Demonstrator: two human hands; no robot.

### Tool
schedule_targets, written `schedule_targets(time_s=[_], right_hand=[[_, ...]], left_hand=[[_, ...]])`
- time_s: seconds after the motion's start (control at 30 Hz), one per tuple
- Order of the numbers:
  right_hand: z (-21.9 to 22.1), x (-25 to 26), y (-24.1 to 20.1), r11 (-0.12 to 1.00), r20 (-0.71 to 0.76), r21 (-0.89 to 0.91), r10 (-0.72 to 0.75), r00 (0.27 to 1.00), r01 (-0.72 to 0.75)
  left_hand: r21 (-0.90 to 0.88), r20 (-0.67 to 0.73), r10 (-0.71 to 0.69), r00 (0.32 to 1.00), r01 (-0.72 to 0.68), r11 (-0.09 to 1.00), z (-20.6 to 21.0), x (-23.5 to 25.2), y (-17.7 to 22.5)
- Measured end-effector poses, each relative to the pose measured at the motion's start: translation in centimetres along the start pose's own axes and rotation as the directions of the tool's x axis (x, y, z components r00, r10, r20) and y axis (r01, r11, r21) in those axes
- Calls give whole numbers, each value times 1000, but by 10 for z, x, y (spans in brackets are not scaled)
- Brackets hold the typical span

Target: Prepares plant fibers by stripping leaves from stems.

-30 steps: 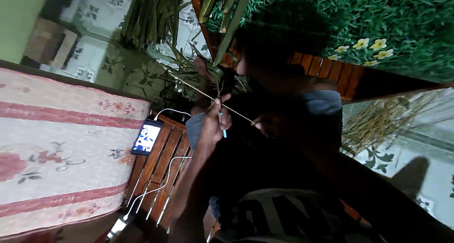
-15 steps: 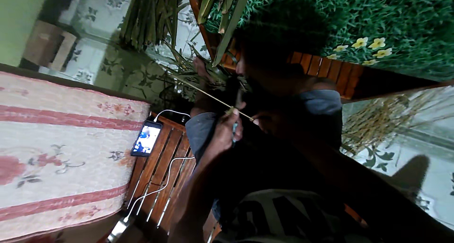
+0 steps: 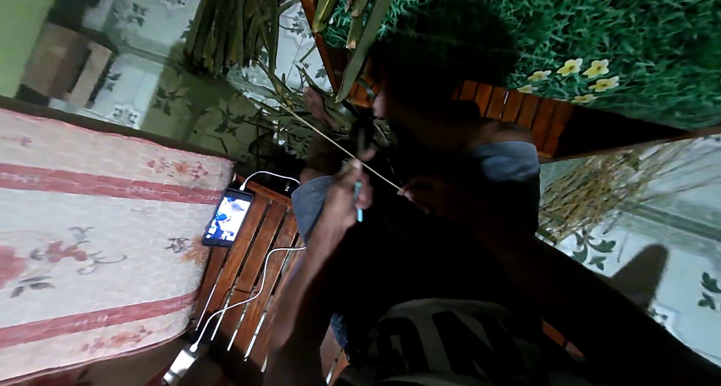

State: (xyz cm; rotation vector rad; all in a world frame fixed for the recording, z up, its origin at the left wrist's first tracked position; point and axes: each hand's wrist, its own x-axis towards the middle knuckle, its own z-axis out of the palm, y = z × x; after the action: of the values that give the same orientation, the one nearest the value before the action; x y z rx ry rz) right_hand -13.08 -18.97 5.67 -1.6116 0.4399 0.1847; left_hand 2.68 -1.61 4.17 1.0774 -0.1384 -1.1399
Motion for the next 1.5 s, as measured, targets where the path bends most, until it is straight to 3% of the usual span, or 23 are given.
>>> schedule_targets(time_s=[0.07,0.23,0.33,0.43,0.57,0.63,0.83,1.0,1.1,1.2,1.37,1.43,1.5], right_hand=[[-2,0,0,999,19,-35,14,1000,-14],[1,2,-5,1000,7,-9,-14,1000,14],[-1,-3,1,998,21,-56,30,999,-29],[-4,-3,4,990,36,-131,52,998,-47],[1,1,5,992,-7,-122,-21,1000,20],[0,1,5,991,0,-129,-42,999,41],[-7,-5,5,988,21,-157,-6,1000,10],[-9,-14,-7,970,35,-82,231,972,-227],[-14,-18,6,973,86,-99,219,972,-211],[-16,-16,13,983,89,-67,174,981,-168],[-5,0,3,995,10,3,96,995,-96],[-5,3,4,998,-28,3,66,997,-66],[-10,-1,9,997,-29,-36,73,997,-74]], left_hand=[[-40,-49,28,998,-30,999,-13,7,8],[159,138,-125,983,103,982,16,-16,-16],[-19,1,-39,999,39,999,-9,-4,8],[-32,-86,3,996,-6,999,-26,5,18],[156,110,-160,981,141,978,9,-14,-12],[116,108,-168,980,155,981,10,-13,-6],[-64,-135,71,988,-80,995,-35,5,47],[-106,-176,160,971,-180,978,-51,10,64],[-133,-209,207,956,-238,962,-64,13,66],[-143,-190,185,964,-213,967,-54,15,48],[61,52,-81,995,78,995,10,10,-34],[165,119,-84,989,64,984,27,5,-45],[106,75,-81,994,73,992,21,4,-37]])
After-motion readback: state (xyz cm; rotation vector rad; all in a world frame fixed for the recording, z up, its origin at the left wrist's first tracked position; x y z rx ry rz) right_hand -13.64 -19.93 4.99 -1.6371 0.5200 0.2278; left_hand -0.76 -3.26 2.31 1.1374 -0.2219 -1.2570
